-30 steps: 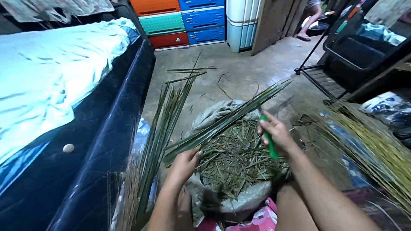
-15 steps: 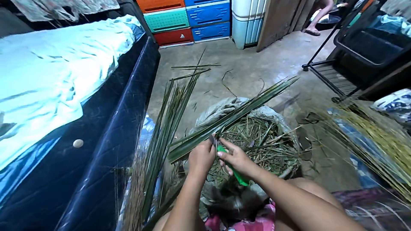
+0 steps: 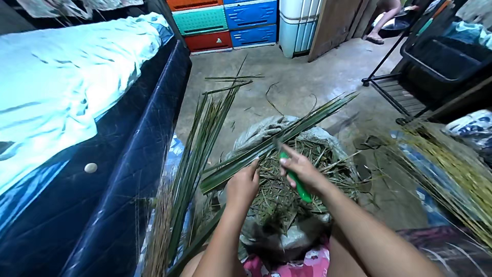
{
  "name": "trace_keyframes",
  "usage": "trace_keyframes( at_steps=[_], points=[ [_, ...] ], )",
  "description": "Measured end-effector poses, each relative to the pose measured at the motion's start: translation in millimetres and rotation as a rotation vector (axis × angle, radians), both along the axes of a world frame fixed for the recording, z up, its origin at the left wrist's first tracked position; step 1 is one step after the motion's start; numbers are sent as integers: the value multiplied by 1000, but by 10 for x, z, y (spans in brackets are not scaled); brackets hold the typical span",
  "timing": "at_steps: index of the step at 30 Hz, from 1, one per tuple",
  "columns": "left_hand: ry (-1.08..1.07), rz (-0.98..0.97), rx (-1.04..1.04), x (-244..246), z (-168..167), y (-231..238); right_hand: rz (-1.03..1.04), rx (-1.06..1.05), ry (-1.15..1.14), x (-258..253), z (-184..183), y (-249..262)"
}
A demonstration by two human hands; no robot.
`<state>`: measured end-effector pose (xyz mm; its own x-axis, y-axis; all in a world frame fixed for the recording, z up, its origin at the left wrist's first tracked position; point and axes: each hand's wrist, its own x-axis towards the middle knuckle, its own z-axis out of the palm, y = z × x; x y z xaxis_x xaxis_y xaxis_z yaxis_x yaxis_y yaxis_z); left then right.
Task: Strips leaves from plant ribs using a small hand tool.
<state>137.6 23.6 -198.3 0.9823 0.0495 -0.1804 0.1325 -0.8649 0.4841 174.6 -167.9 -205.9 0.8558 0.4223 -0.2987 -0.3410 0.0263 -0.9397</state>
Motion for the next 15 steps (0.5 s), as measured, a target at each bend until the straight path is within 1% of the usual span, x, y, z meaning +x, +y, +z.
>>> trace_keyframes(
  at_steps=[2,4,7,12,15],
  points=[
    [-4,5,-1,0,-5,-1,167,28,48,-195,-30,141],
    [1,17,-10,1,-1,-13,231,68,102,-336,-103,275],
    [14,27,-38,4,12,-9,166,90,111,-377,-148,358],
    [3,-14,-45,1,10,-10,5,-29,38,-258,-89,330],
    [-9,-33,-35,2,-12,-8,-123,-71,-27,-96,-87,241]
  ],
)
